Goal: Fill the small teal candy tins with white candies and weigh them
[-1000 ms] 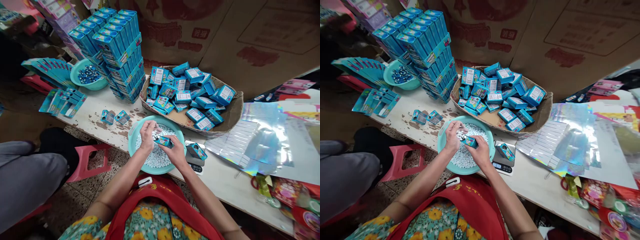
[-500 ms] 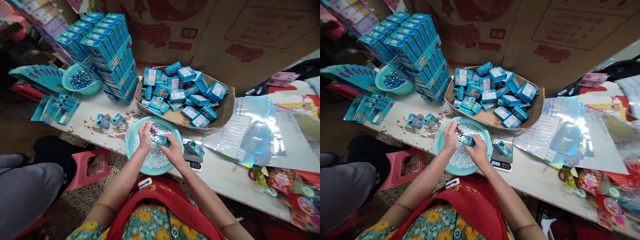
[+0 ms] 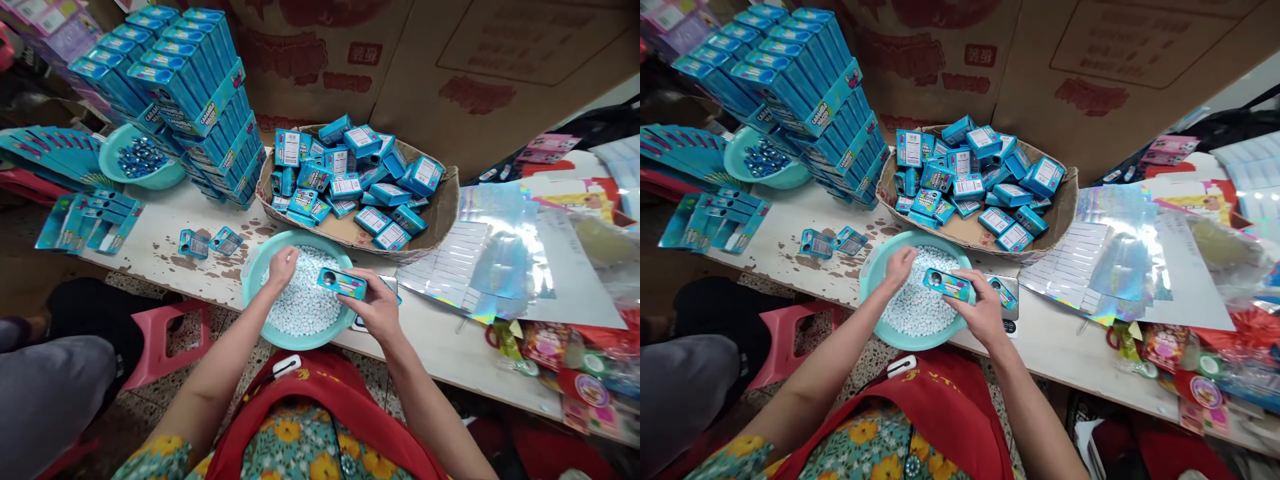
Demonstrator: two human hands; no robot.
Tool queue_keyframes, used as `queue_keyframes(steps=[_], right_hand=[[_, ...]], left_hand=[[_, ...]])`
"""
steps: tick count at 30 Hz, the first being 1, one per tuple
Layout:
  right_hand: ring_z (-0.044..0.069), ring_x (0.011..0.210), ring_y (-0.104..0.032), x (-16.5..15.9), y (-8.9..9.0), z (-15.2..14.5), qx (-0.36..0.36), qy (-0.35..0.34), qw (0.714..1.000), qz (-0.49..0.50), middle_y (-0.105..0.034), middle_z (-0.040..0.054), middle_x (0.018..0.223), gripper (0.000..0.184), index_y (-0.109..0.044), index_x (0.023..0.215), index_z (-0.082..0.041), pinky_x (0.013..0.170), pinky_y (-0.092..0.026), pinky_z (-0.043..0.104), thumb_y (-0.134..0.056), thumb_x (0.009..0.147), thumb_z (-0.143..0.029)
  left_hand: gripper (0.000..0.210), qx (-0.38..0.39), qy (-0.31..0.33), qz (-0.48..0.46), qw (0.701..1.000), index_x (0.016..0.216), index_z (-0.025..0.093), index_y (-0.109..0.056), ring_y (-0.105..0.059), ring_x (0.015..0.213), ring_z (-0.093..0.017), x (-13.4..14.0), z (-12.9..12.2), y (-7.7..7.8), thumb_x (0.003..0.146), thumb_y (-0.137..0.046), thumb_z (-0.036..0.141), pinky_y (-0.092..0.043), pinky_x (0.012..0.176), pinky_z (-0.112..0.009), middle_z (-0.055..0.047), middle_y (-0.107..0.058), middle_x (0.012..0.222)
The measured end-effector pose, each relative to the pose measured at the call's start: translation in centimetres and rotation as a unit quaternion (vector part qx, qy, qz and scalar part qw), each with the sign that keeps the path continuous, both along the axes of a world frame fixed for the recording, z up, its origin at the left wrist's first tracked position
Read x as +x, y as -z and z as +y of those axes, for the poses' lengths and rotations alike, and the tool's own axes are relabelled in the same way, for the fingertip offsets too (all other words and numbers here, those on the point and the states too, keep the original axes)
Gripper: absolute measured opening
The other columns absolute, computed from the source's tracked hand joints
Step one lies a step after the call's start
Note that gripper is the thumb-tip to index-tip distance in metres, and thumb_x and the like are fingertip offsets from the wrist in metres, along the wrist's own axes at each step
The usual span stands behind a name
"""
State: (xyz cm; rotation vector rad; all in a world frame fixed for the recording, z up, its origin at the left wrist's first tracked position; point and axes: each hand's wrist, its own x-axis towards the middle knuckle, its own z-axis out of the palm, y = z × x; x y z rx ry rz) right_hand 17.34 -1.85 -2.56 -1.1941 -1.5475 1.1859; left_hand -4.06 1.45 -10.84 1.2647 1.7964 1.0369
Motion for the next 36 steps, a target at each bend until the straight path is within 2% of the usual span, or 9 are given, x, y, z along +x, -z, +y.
queue_keyframes(steps=[4,10,12,15,20,22,26,30,36], right_hand=[[0.022,0.098,-0.059,1.1,0.4,0.1,0.004,0.038,0.999,-0.009,-0.063,0.0045,0.103,0.037,-0.064,0.103,-0.026,0.089,-0.046,0.039,-0.078,0.068,-0.027],[0.020,0.088,-0.060,-0.2,1.2,0.1,-0.029,0.070,0.997,-0.006,-0.062,0.0036,0.097,0.037,-0.063,0.102,-0.024,0.080,-0.048,0.035,-0.076,0.069,-0.032],[0.020,0.087,-0.060,-0.7,1.7,0.0,-0.023,0.081,0.996,-0.028,-0.062,0.0035,0.096,0.036,-0.063,0.102,-0.023,0.080,-0.048,0.035,-0.076,0.070,-0.034],[0.021,0.089,-0.060,-1.5,3.0,-0.2,-0.014,0.056,0.995,-0.078,-0.063,0.0037,0.094,0.033,-0.064,0.099,-0.022,0.083,-0.047,0.036,-0.074,0.071,-0.036],[0.022,0.092,-0.060,-2.0,4.7,-0.8,0.017,0.017,0.993,-0.113,-0.062,0.0045,0.095,0.030,-0.063,0.099,-0.022,0.085,-0.047,0.037,-0.072,0.073,-0.034],[0.022,0.093,-0.060,-2.4,4.8,-1.1,0.024,0.007,0.993,-0.117,-0.062,0.0047,0.096,0.028,-0.062,0.099,-0.023,0.084,-0.048,0.037,-0.071,0.074,-0.032],[0.022,0.091,-0.060,-3.5,4.3,-1.7,0.025,-0.033,0.991,-0.124,-0.063,0.0048,0.094,0.027,-0.062,0.098,-0.023,0.082,-0.048,0.037,-0.071,0.073,-0.030],[0.022,0.093,-0.060,-4.4,3.3,-1.9,0.033,-0.045,0.991,-0.122,-0.063,0.0048,0.096,0.029,-0.062,0.100,-0.023,0.084,-0.048,0.036,-0.071,0.073,-0.029],[0.023,0.092,-0.060,-4.6,1.8,-1.6,0.036,-0.044,0.990,-0.126,-0.063,0.0052,0.095,0.029,-0.063,0.100,-0.023,0.083,-0.048,0.037,-0.071,0.074,-0.032]], left_hand=[[0.031,-0.061,0.110,0.166,0.978,0.106,0.020,-0.063,-0.050,0.113,-0.026,2.4,-1.0,3.8,0.082,-0.055,0.039,-0.038,0.098,-0.040,-0.010,-0.058,0.118],[0.040,-0.109,0.269,0.287,0.913,0.107,0.022,-0.061,-0.052,0.101,-0.028,4.1,-4.5,3.4,0.083,-0.050,0.052,-0.042,0.085,-0.039,-0.010,-0.059,0.105],[0.032,-0.104,0.226,0.250,0.936,0.098,0.022,-0.063,-0.054,0.098,-0.027,2.9,-5.4,3.2,0.082,-0.052,0.047,-0.042,0.083,-0.037,-0.009,-0.059,0.100],[0.016,-0.118,0.075,0.123,0.982,0.079,0.021,-0.062,-0.056,0.088,-0.023,1.2,-5.6,3.1,0.077,-0.059,0.036,-0.042,0.079,-0.033,-0.005,-0.060,0.087],[0.023,-0.106,-0.034,-0.004,0.994,0.073,0.020,-0.054,-0.051,0.059,-0.013,1.0,-4.2,0.4,0.082,-0.050,0.042,-0.041,0.058,-0.024,0.001,-0.054,0.066],[0.026,-0.078,-0.083,-0.142,0.983,0.075,0.020,-0.051,-0.043,0.046,-0.009,1.7,-3.9,-1.7,0.081,-0.051,0.046,-0.035,0.045,-0.022,0.003,-0.051,0.064],[0.026,0.014,-0.148,-0.407,0.901,0.076,0.019,-0.049,-0.049,0.045,-0.007,3.1,-3.7,-5.9,0.074,-0.062,0.042,-0.039,0.045,-0.021,0.003,-0.056,0.068],[0.025,0.057,-0.180,-0.442,0.877,0.078,0.017,-0.051,-0.060,0.055,-0.011,3.4,-3.4,-7.7,0.074,-0.064,0.038,-0.047,0.053,-0.023,0.001,-0.061,0.072],[0.025,0.075,-0.184,-0.432,0.880,0.080,0.019,-0.047,-0.061,0.055,-0.011,3.1,-2.8,-8.2,0.077,-0.061,0.039,-0.048,0.053,-0.024,0.004,-0.058,0.065]])
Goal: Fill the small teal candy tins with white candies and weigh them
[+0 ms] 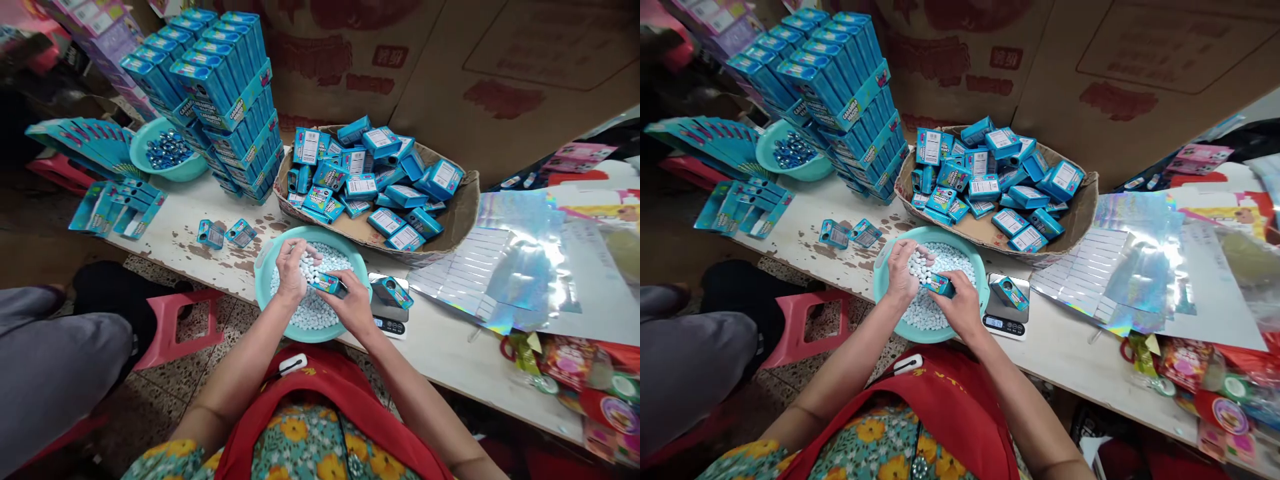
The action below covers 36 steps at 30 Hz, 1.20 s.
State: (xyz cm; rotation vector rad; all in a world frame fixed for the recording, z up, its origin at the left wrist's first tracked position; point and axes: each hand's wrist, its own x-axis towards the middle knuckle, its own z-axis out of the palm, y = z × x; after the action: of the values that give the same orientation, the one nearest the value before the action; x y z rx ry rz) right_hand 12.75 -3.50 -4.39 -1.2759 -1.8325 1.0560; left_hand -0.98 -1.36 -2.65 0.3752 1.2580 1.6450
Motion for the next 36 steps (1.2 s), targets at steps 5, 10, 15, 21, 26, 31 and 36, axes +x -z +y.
queue_keyframes(steps=[5,10,15,21,26,31,36], right_hand=[[0.023,0.091,-0.060,0.1,-0.4,0.4,0.011,0.004,1.000,0.007,-0.064,0.0046,0.093,0.027,-0.062,0.098,-0.024,0.082,-0.047,0.037,-0.070,0.074,-0.033],[0.022,0.089,-0.060,0.2,-0.5,0.6,0.003,0.000,1.000,0.006,-0.063,0.0041,0.092,0.029,-0.063,0.098,-0.023,0.080,-0.047,0.035,-0.073,0.072,-0.031],[0.022,0.089,-0.060,0.1,-0.5,0.5,-0.004,0.006,1.000,0.016,-0.063,0.0039,0.091,0.028,-0.063,0.097,-0.022,0.080,-0.046,0.035,-0.072,0.072,-0.028],[0.022,0.090,-0.060,0.0,0.0,0.5,-0.013,0.022,0.999,0.026,-0.063,0.0040,0.093,0.026,-0.063,0.097,-0.023,0.082,-0.047,0.035,-0.071,0.072,-0.029],[0.022,0.089,-0.060,0.3,0.1,0.7,-0.016,0.030,0.999,0.040,-0.063,0.0035,0.093,0.029,-0.064,0.097,-0.023,0.082,-0.047,0.035,-0.072,0.071,-0.031],[0.022,0.089,-0.059,0.1,1.2,1.1,-0.013,0.041,0.999,0.032,-0.064,0.0041,0.094,0.029,-0.064,0.097,-0.023,0.083,-0.047,0.038,-0.072,0.071,-0.033],[0.022,0.090,-0.059,0.1,2.7,1.3,-0.058,0.014,0.997,0.058,-0.064,0.0045,0.095,0.033,-0.065,0.099,-0.021,0.085,-0.047,0.041,-0.073,0.070,-0.036]], left_hand=[[0.029,-0.004,-0.006,0.011,1.000,0.073,0.019,-0.043,-0.060,0.056,-0.011,0.1,0.1,-0.3,0.076,-0.062,0.040,-0.051,0.057,-0.025,0.003,-0.057,0.065],[0.027,0.013,-0.005,0.024,1.000,0.083,0.021,-0.043,-0.061,0.057,-0.012,0.3,0.1,-0.7,0.078,-0.061,0.040,-0.050,0.057,-0.024,0.005,-0.057,0.061],[0.025,0.019,0.005,0.025,0.999,0.081,0.020,-0.045,-0.063,0.061,-0.013,0.6,-0.1,-0.8,0.080,-0.060,0.040,-0.052,0.060,-0.027,0.004,-0.058,0.064],[0.028,0.030,0.023,0.061,0.997,0.066,0.018,-0.050,-0.062,0.065,-0.014,0.8,-0.1,-0.3,0.082,-0.056,0.039,-0.052,0.066,-0.029,0.001,-0.058,0.064],[0.022,0.049,0.031,0.149,0.987,0.065,0.018,-0.056,-0.060,0.071,-0.014,1.0,-0.1,-0.1,0.081,-0.057,0.033,-0.049,0.074,-0.030,-0.001,-0.060,0.070],[0.024,0.067,0.081,0.231,0.967,0.060,0.018,-0.055,-0.056,0.077,-0.015,1.5,-1.0,0.4,0.080,-0.059,0.029,-0.045,0.077,-0.030,-0.002,-0.061,0.077],[0.020,0.075,0.073,0.201,0.974,0.067,0.018,-0.054,-0.058,0.079,-0.015,0.0,-1.7,1.4,0.084,-0.054,0.029,-0.047,0.078,-0.030,-0.002,-0.061,0.078]])
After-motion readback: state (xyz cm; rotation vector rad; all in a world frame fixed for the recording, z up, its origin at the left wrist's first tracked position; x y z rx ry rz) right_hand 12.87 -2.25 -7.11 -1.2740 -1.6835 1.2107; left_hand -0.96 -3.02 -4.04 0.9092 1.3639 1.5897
